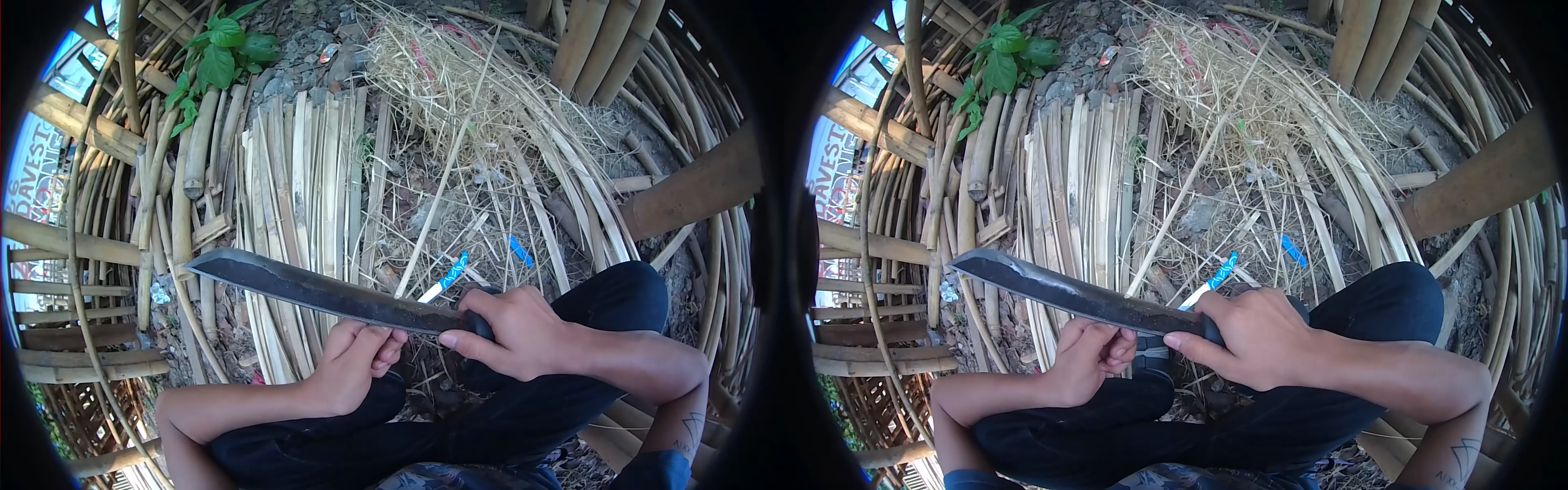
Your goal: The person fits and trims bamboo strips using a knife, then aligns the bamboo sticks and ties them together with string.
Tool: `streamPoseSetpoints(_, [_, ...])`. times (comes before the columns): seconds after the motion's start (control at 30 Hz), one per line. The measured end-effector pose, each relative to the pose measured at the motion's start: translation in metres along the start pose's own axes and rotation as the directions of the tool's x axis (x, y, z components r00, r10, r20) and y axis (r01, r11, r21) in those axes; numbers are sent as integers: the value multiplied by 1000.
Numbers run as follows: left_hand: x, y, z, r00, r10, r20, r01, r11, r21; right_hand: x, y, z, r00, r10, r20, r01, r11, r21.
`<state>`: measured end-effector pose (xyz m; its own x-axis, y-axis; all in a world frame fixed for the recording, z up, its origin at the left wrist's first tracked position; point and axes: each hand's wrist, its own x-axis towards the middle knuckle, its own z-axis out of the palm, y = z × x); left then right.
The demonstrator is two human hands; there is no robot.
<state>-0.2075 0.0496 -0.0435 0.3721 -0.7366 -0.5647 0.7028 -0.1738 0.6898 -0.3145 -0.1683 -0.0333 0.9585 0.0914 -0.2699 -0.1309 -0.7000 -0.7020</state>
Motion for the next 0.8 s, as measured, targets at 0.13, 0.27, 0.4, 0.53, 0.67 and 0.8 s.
streamPoseSetpoints(0.13, [-4, 15, 3, 991, 131, 22, -133, 978, 162, -2, -6, -6, 998, -20, -65, 27, 994, 107])
streamPoseSetpoints(0.27, [-1, 23, 5, 863, 461, 209, -501, 718, 483, -6, -15, -11, 998, 19, -66, -7, 985, 172])
streamPoseSetpoints(0.4, [8, 34, -1, 737, 580, 346, -647, 461, 607, -11, -22, -15, 991, -9, -134, 35, 980, 194])
streamPoseSetpoints(0.53, [6, 41, 10, 722, 611, 324, -642, 419, 642, -12, -23, -14, 991, 63, -115, -18, 935, 355])
streamPoseSetpoints(0.67, [1, 47, 22, 848, 503, 168, -498, 645, 580, -13, -26, -16, 989, 113, -91, -64, 903, 426])
streamPoseSetpoints(0.8, [5, 46, 21, 917, 380, 123, -388, 776, 497, -10, -23, -18, 981, 128, 145, -193, 619, 762])
